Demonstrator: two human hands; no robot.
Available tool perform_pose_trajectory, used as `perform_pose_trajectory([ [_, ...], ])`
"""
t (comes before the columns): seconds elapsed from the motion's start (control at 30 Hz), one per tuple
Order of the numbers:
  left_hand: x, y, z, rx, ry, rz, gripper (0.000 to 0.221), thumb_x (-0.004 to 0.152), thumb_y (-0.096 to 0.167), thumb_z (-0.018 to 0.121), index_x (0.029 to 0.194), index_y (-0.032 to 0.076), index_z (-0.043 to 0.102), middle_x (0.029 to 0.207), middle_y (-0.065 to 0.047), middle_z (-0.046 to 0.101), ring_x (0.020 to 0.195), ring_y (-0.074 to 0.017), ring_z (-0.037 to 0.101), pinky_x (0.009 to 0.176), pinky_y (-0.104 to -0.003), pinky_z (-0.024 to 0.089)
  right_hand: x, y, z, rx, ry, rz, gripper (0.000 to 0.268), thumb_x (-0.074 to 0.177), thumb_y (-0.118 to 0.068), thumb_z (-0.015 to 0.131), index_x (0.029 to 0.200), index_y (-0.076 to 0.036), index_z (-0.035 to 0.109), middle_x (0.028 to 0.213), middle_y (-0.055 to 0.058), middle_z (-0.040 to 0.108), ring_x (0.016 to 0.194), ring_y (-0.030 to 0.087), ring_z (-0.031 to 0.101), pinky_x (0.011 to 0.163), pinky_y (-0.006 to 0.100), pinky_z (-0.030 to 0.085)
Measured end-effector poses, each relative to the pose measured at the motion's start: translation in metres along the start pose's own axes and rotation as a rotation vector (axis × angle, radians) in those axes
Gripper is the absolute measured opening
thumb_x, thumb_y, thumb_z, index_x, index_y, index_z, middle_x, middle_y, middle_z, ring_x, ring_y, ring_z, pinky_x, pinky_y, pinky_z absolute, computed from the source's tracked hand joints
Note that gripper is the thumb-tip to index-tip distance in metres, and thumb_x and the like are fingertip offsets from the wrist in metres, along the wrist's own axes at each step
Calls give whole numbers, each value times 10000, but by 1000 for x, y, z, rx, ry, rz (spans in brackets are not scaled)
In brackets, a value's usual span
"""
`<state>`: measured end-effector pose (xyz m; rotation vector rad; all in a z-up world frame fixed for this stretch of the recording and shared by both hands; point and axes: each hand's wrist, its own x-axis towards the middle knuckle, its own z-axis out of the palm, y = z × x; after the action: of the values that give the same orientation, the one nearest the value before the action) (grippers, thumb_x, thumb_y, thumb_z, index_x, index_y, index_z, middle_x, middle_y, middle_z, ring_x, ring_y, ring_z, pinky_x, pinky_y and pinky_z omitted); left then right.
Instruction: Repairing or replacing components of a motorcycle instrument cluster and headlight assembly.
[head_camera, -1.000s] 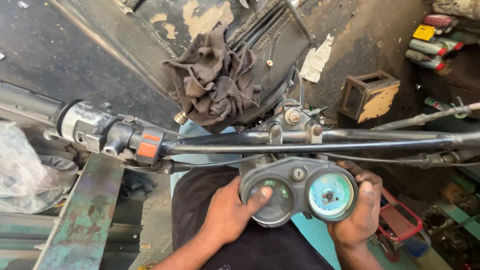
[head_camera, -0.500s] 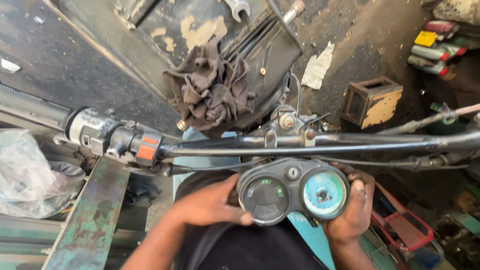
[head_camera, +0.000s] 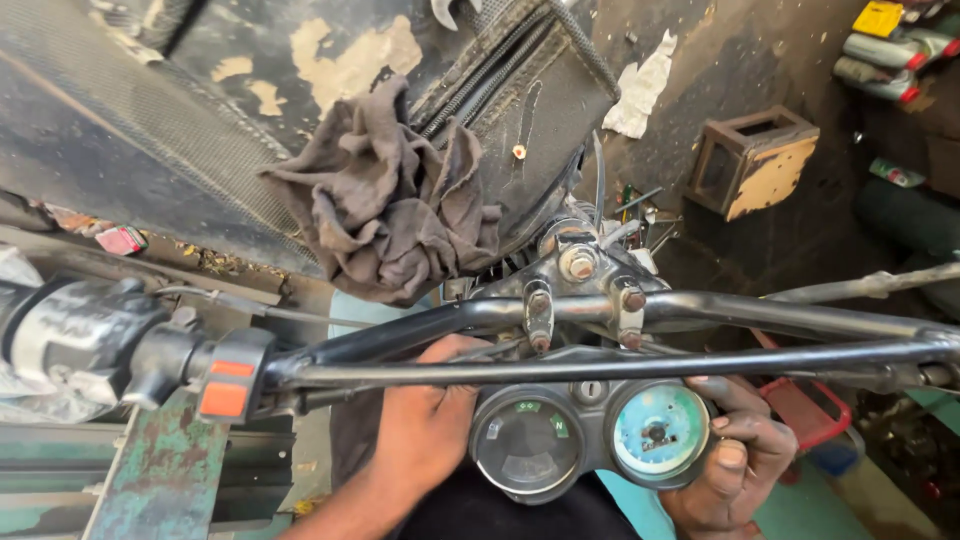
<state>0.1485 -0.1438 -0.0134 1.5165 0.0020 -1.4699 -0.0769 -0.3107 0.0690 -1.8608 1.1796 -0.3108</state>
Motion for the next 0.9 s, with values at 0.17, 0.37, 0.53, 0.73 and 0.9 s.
perform_pose_trajectory([
  [0.17,-5,16,7,-7,81,-54,123,955,89,629,1042,34,696,902,-71,745,853,-148,698,776,-307,559,-3,13,-6,168,14,125,343,1116,-390,577,1182,-81,444,1223,174,575,1099,186,567,1039,388,523],
  [0.37,-3,9,21,317,250,-227,337,1017,316,604,941,0,694,774,-204,675,718,-282,646,700,-399,506,21,-7,22,191,57,61,302,1118,-343,526,1180,-56,457,1254,212,628,1215,248,612,1126,415,487],
  [0.53,2,13,21,403,356,-230,437,997,402,622,875,-13,687,662,-229,617,597,-330,570,645,-459,475,21,4,28,329,85,-4,262,1123,-283,503,1201,-33,483,1256,198,614,1236,274,619,1122,417,491],
  [0.73,-20,28,10,647,430,-47,483,1011,468,590,899,14,710,731,-237,667,697,-386,616,691,-471,498,29,35,2,925,126,187,186,1108,-133,574,1232,-2,622,1135,125,667,1072,223,646,957,384,535],
  [0.9,-75,62,60,1231,647,147,423,1080,433,578,965,64,749,851,-237,714,826,-468,658,720,-553,485,8,82,-28,1029,133,287,207,994,-47,682,1199,-14,688,1086,94,731,1007,175,701,876,320,566],
])
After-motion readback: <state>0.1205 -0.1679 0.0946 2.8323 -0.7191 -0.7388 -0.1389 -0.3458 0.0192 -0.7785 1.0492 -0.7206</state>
